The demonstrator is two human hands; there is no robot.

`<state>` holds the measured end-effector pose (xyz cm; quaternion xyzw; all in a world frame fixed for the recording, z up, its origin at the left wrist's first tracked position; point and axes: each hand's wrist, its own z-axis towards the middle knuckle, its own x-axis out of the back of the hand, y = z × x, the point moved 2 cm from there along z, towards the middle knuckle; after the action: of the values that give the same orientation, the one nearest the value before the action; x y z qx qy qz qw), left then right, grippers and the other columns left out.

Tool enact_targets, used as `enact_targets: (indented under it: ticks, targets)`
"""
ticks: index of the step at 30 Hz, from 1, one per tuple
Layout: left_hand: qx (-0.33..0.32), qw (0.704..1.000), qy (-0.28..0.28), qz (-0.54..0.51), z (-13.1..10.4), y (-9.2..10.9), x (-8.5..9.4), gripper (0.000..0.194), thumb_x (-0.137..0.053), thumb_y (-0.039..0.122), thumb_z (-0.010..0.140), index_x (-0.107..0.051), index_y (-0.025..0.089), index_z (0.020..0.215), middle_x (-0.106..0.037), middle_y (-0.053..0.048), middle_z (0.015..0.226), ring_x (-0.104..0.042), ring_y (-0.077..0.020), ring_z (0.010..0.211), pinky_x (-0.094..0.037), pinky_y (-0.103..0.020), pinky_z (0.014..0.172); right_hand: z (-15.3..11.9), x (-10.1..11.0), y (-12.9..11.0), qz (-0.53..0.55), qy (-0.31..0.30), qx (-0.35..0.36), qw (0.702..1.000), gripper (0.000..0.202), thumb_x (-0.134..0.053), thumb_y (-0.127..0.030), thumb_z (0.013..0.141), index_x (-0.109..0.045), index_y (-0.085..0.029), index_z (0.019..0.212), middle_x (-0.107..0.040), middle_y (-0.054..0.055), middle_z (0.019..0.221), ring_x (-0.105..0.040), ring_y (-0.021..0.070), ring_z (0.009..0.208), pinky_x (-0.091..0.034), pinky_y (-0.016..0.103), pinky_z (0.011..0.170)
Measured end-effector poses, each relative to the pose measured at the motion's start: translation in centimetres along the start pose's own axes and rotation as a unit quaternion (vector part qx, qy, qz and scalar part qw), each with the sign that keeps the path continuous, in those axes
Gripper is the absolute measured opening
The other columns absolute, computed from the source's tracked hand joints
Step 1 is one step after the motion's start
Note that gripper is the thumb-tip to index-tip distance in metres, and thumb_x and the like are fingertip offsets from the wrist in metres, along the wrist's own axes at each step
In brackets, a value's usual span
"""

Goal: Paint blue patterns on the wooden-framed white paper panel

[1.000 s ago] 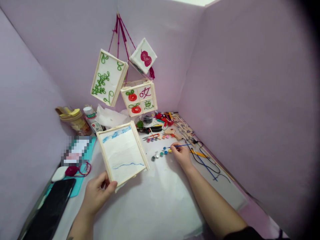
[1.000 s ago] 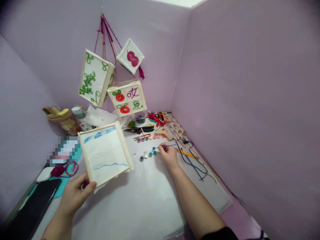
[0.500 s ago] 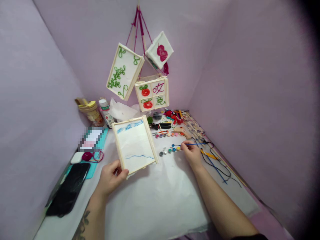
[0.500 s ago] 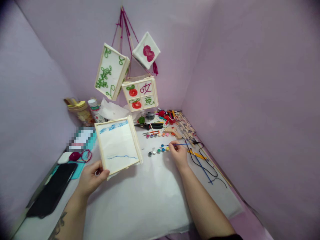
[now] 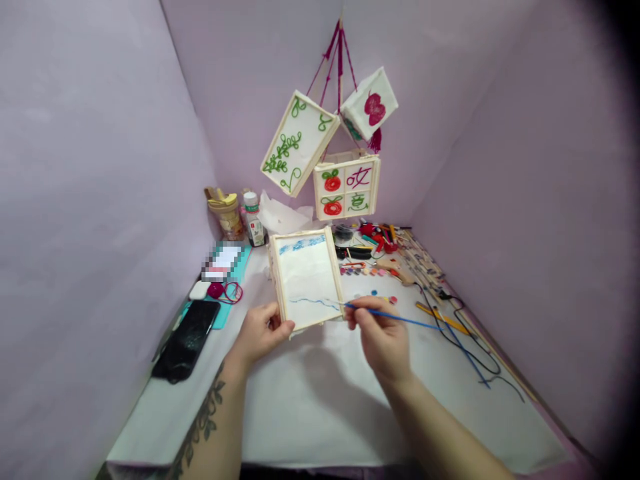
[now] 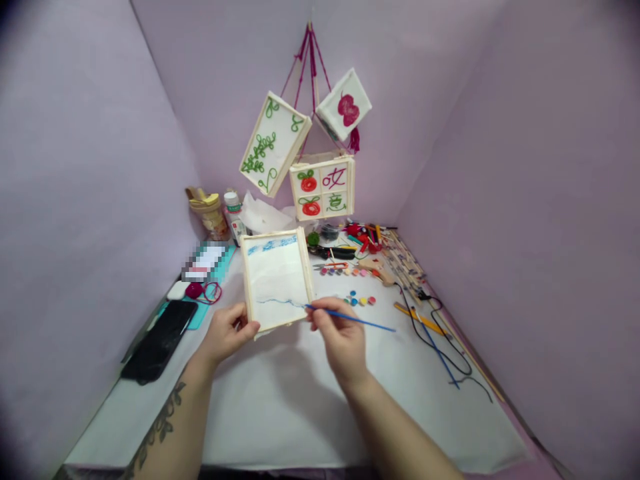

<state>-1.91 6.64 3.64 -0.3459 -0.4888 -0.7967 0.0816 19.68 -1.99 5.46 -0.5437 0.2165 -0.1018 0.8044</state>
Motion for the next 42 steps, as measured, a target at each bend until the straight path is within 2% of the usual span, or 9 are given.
enact_targets:
  ticks: [4,9,16,24,42]
  targets:
    - [-0.007,1.000,-0.010,0.001,-0.1,-0.1,-0.1,0.030,-0.059,0.038,0.076,-0.046,0.017,0.059,-0.047,0.004,0.052,-0.042,-0.0078,0.049,-0.030,-0.019,0.047,-2.5,-3.5,1.6,-0.020,-0.004,-0.042,0.999,0.007,-0.067,-0.026,0.079,-0.069,-0.022,0.084,-0.070,0.001,0.073,-0.065,0.0127,0.063,-0.054,0.023,0.057]
    - [-0.001,1.000,-0.012,-0.017,-0.2,0.2,0.1,0.031,-0.060,0.038,0.076,-0.046,0.017,0.059,-0.048,0.004,0.051,-0.043,-0.0076,0.048,-0.031,-0.019,0.047,-2.7,-4.9,2.1,-0.023,0.014,-0.047,0.999,0.009,-0.066,-0.028,0.078,-0.068,-0.021,0.082,-0.071,0.002,0.071,-0.068,0.0144,0.065,-0.056,0.024,0.060]
    - [0.004,0.999,-0.021,-0.026,-0.3,0.0,0.0,0.031,-0.060,0.039,0.077,-0.047,0.017,0.059,-0.049,0.004,0.053,-0.044,-0.0075,0.049,-0.032,-0.019,0.047,-2.4,-5.0,2.4,-0.050,0.006,-0.072,0.996,0.012,-0.067,-0.031,0.078,-0.069,-0.020,0.082,-0.073,0.004,0.072,-0.065,0.0139,0.059,-0.053,0.023,0.054]
    - [0.007,0.999,-0.016,-0.028,-0.1,0.1,0.0,0.030,-0.061,0.036,0.075,-0.046,0.017,0.058,-0.047,0.005,0.051,-0.042,-0.0070,0.048,-0.031,-0.018,0.047,-2.5,-5.1,2.7,-0.011,0.006,-0.123,0.992,0.017,-0.068,-0.035,0.077,-0.068,-0.019,0.082,-0.073,0.005,0.071,-0.060,0.0110,0.051,-0.048,0.021,0.046]
    - [0.005,1.000,-0.016,-0.026,0.0,0.2,0.0,0.031,-0.060,0.039,0.076,-0.046,0.017,0.058,-0.047,0.005,0.051,-0.041,-0.0074,0.048,-0.032,-0.019,0.047,-2.4,-5.0,2.1,-0.019,0.004,-0.108,0.994,0.014,-0.068,-0.032,0.074,-0.067,-0.018,0.076,-0.072,0.003,0.066,-0.058,0.0109,0.047,-0.047,0.021,0.042]
